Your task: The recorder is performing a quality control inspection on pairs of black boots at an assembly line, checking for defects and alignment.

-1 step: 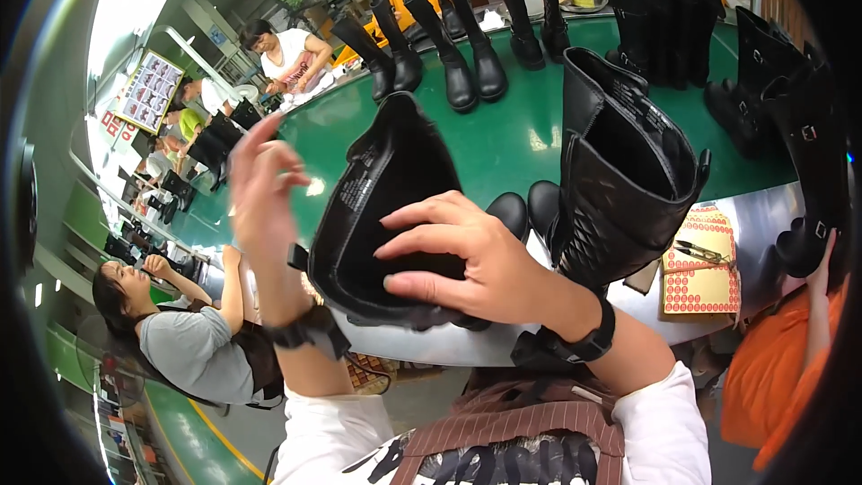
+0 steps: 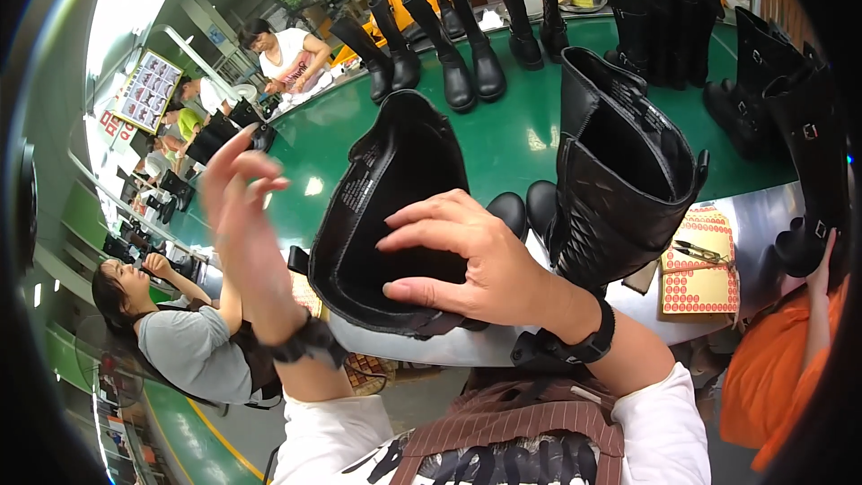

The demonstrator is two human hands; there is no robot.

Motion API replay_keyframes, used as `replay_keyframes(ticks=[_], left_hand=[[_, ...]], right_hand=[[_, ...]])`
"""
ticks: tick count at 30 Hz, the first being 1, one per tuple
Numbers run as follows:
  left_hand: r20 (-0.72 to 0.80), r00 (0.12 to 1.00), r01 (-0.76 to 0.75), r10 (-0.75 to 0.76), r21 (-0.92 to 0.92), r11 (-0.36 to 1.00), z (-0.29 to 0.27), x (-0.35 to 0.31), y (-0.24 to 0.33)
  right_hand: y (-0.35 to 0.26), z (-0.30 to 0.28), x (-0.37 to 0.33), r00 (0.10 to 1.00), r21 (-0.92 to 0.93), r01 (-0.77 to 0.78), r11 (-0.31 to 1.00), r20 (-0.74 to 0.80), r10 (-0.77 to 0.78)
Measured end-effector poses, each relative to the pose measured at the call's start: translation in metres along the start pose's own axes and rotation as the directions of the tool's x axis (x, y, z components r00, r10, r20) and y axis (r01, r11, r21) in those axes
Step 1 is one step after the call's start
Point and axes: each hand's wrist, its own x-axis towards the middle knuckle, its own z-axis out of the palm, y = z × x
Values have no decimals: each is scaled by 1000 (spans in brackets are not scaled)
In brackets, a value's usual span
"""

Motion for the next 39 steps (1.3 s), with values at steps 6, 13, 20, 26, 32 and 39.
replay_keyframes(ticks=[6, 13, 20, 26, 32, 39], left_hand=[[659, 748, -491, 74, 476, 729, 5, -67, 60], [606, 795, -387, 35, 462, 798, -20, -88, 65], [570, 819, -366, 57, 444, 818, -34, -106, 68], [535, 840, -415, 92, 524, 744, -29, -109, 68], [330, 941, -309, 79, 737, 601, -3, -93, 61], [226, 788, -616, 573, 276, 738, 35, -105, 57]], right_hand=[[2, -4, -7, 990, -250, -41, 967, -141, 5], [9, -7, -19, 996, -306, -84, 948, -14, 84], [8, -5, -24, 991, -323, -69, 944, 84, 101], [1, -8, -28, 981, -340, -97, 936, 127, 148], [-78, -49, -48, 875, -852, 86, 517, -184, -449], [-107, -88, -46, 983, -877, -139, 461, -178, -42]])
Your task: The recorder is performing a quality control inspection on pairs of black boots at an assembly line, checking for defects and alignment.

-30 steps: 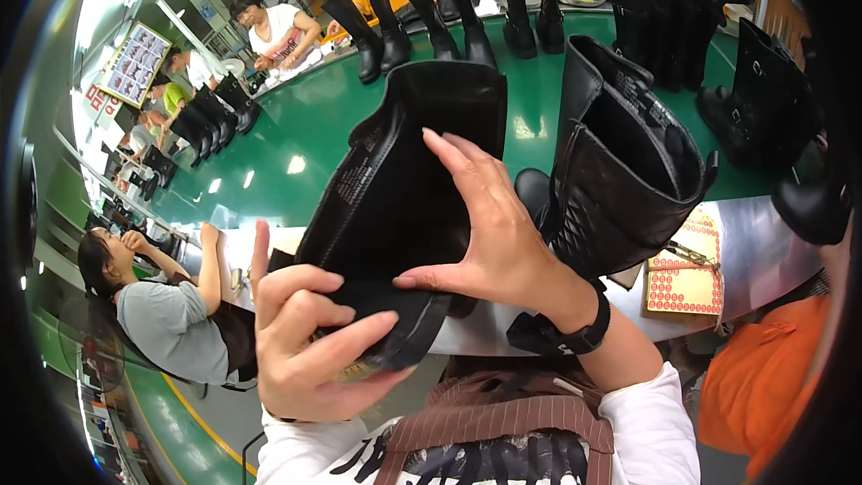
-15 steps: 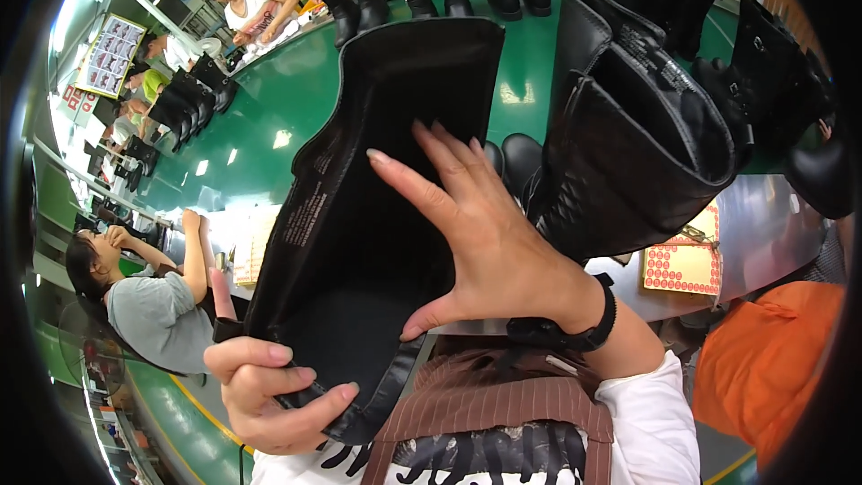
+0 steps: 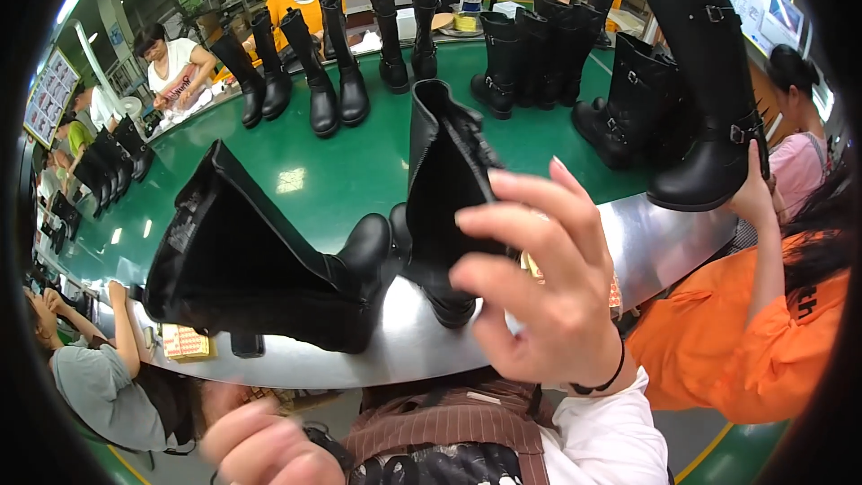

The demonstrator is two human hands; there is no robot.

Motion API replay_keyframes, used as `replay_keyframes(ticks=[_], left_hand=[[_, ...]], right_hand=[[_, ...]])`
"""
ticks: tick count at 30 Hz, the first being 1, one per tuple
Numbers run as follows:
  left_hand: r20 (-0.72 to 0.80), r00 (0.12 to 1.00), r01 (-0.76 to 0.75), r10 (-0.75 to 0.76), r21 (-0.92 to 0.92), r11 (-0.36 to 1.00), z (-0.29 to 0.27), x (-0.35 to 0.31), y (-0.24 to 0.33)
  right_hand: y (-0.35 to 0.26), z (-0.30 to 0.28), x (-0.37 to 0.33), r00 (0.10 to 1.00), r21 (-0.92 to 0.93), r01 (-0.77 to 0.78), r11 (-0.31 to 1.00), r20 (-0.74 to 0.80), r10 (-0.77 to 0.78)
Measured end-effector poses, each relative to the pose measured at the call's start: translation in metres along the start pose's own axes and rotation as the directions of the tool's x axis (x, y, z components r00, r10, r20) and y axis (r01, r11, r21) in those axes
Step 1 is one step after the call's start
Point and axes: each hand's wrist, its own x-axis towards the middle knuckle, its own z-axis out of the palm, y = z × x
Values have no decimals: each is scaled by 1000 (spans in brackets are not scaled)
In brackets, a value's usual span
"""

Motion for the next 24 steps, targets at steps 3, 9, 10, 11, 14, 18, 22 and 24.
replay_keyframes(ticks=[3, 9, 10, 11, 14, 18, 22, 24], left_hand=[[288, 891, 443, -352, -378, 813, 29, -6, -15], [553, 611, 775, -567, -269, 572, 143, -40, -68], [574, 567, 816, -591, -294, 497, 157, -46, -68], [563, 573, 818, -596, -341, 463, 170, -51, -67], [653, 500, 865, -569, -349, 361, 190, -65, -60], [503, 649, 760, -571, -467, 452, 179, -86, -56], [66, 648, 752, -759, -215, 623, 127, -120, -63], [-252, 486, 843, -837, -116, 525, 85, -145, -73]], right_hand=[[-5, -4, -19, 996, -4, -29, 1000, -86, 29], [10, -4, -52, 976, 108, -60, 992, -200, 81], [11, -4, -55, 968, 149, -62, 987, -232, 96], [10, -4, -56, 958, 193, -63, 979, -264, 113], [4, 1, -56, 961, 176, -107, 979, -235, 147], [-2, 10, -50, 970, 110, -156, 982, -173, 173], [0, 22, -44, 957, 142, -146, 979, -229, 176], [3, 32, -40, 949, 216, -136, 967, -251, 189]])
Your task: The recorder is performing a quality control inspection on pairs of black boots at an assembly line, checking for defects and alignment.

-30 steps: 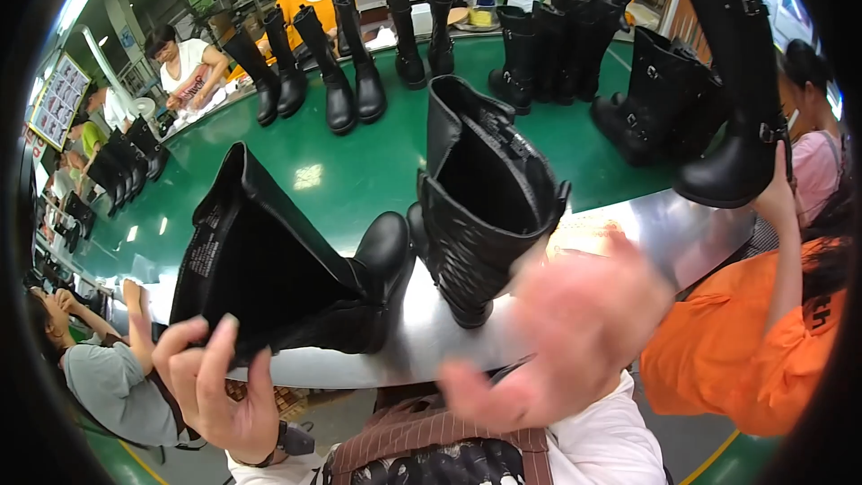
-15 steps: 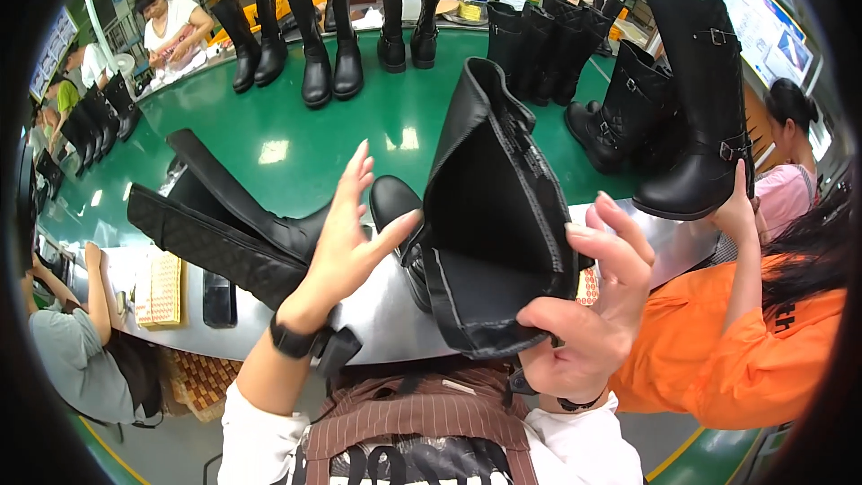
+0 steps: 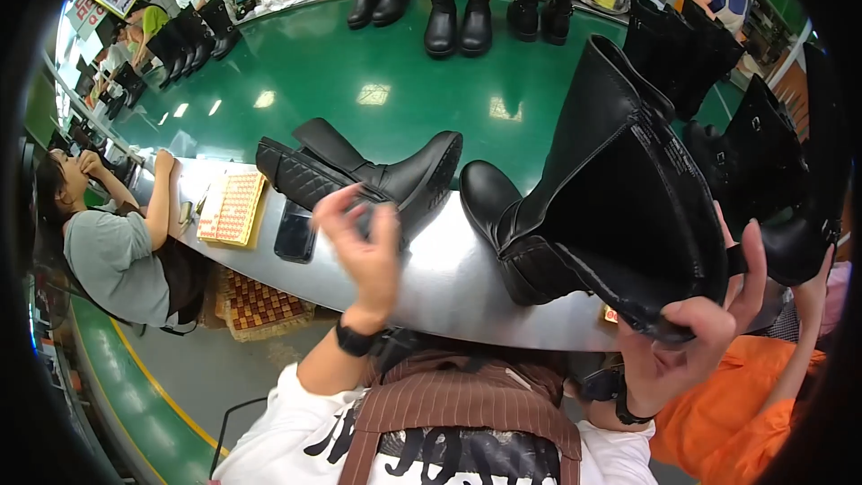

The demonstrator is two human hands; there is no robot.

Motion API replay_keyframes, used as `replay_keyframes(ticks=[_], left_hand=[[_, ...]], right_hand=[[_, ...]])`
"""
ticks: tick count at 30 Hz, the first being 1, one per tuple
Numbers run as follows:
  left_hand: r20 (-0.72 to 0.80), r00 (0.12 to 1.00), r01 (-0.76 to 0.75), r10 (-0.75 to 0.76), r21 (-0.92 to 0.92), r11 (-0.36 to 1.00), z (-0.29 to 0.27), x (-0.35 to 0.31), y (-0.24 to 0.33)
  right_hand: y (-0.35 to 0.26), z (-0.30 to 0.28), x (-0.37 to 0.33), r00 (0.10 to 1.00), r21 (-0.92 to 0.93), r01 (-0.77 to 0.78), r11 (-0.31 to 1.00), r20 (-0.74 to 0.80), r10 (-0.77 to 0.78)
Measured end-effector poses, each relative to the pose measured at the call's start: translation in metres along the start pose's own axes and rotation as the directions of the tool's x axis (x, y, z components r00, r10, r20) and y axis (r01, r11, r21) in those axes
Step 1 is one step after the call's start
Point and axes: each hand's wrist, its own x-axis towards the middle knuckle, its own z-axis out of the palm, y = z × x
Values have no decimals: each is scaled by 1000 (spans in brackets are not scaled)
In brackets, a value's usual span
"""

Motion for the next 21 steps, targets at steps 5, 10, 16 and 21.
replay_keyframes(ticks=[5, 10, 16, 21], left_hand=[[-181, 762, 589, -621, -203, 782, -72, 14, -63], [290, 496, 823, -819, -458, 336, -67, 15, -85], [357, 585, 724, -728, -634, 271, -25, 45, -71], [142, 905, 414, -400, -511, 754, -8, 34, -41]], right_hand=[[33, 37, -14, 973, 499, -111, 860, -120, 195], [60, 47, -69, 685, 394, -721, 570, 533, 497], [64, 92, -109, 775, 458, -627, 630, 288, 562], [65, 81, -85, 813, 425, -530, 733, 12, 582]])
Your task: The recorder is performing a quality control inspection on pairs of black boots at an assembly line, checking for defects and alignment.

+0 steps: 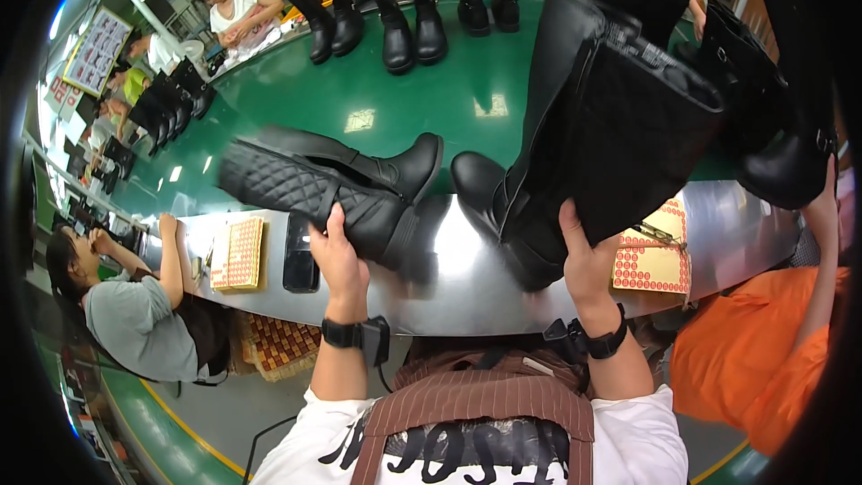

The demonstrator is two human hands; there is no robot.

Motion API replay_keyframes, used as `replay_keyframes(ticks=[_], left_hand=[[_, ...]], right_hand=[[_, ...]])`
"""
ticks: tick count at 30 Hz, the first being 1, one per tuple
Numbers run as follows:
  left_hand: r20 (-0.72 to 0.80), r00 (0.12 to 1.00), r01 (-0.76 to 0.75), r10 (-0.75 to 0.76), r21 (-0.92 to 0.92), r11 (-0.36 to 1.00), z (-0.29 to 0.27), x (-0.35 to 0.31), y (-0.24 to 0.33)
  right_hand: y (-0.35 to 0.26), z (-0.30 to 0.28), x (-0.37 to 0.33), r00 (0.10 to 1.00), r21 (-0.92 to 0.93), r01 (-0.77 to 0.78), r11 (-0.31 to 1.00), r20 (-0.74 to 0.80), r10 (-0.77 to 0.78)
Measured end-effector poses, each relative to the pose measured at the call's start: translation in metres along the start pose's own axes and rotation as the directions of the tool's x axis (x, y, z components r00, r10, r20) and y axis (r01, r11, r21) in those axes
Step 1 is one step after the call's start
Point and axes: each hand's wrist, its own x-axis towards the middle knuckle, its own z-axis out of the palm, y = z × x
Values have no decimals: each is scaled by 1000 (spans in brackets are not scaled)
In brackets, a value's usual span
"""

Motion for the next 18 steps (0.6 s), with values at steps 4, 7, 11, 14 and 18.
replay_keyframes(ticks=[4, 7, 11, 14, 18], left_hand=[[146, 940, -342, 310, 454, 823, -15, -38, 11], [281, 901, -434, 332, 607, 665, -30, -59, 7], [362, 868, -495, 339, 583, 644, -44, -75, -8], [200, 979, -119, 41, 398, 910, -51, -83, -16], [225, 969, -195, 105, 428, 883, -57, -86, -24]], right_hand=[[-3, -8, 1, 994, -18, 70, 997, 86, -69], [6, -12, -9, 997, -130, 39, 991, 67, -30], [-2, -25, -26, 906, -91, 404, 910, -96, -411], [-16, -17, -41, 679, 63, 734, 677, -57, -732], [4, 52, -55, 715, -73, 10, 997, 697, 43]])
